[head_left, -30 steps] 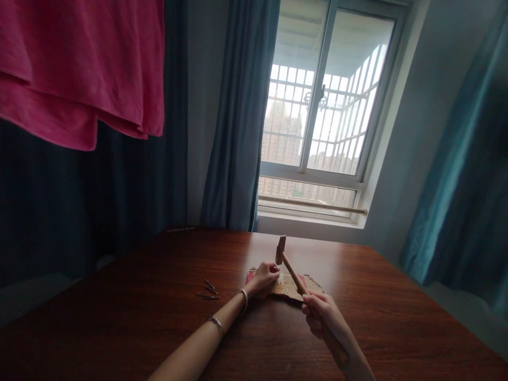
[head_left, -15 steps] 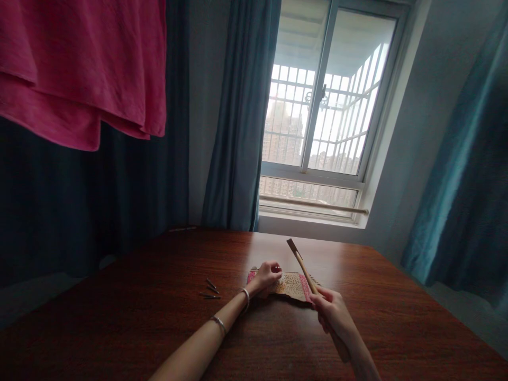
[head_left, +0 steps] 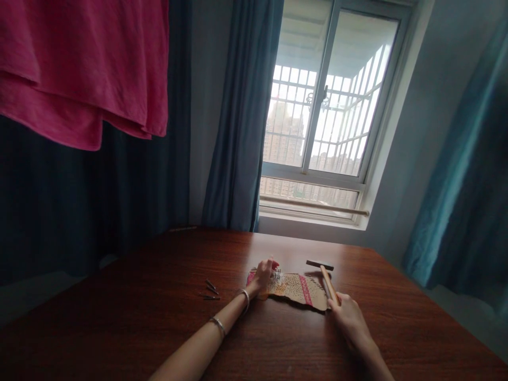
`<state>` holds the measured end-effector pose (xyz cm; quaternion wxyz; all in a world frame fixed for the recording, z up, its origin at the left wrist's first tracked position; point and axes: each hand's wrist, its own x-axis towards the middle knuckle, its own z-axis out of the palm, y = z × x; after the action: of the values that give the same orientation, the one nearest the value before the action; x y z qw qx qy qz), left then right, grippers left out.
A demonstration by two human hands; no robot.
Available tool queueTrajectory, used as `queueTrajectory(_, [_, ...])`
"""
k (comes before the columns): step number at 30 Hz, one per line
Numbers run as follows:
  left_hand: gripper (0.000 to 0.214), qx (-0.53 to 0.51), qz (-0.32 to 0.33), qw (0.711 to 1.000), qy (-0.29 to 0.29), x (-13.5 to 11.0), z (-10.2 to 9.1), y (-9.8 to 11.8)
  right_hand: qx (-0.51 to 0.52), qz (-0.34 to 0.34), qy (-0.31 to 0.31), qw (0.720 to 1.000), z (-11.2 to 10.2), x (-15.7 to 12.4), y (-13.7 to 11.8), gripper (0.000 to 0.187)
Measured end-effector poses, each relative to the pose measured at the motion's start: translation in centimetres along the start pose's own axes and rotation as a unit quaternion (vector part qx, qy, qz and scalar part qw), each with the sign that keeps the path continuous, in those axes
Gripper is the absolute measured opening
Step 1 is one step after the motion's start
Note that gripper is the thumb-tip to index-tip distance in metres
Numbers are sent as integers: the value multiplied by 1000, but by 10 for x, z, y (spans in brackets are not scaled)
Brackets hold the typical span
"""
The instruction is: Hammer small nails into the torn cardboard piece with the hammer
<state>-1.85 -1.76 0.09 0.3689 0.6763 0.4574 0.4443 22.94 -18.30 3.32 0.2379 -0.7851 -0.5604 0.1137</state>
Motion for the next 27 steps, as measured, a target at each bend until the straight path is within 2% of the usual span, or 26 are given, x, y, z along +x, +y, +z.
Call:
queueTrajectory(6, [45,31,-16,998,51,-2,-5,6,-40,8,7,999,3,2,5,31])
queueTrajectory(13, [39,92,-39,994,36,-5,-9,17,-36,7,13,999,0,0,7,33])
queueTrajectory(17, [39,97,-30,994,36,-4,-8,15,-30,24,12,999,-1,-1,7,32])
queueTrajectory(21, [38,82,-25,996,39,-2,-6,10,-28,10,12,999,-1,-2,9,29])
queueTrajectory(27, [39,60,-20,997,41,0,-4,6,-68,14,17,997,-2,-5,7,29])
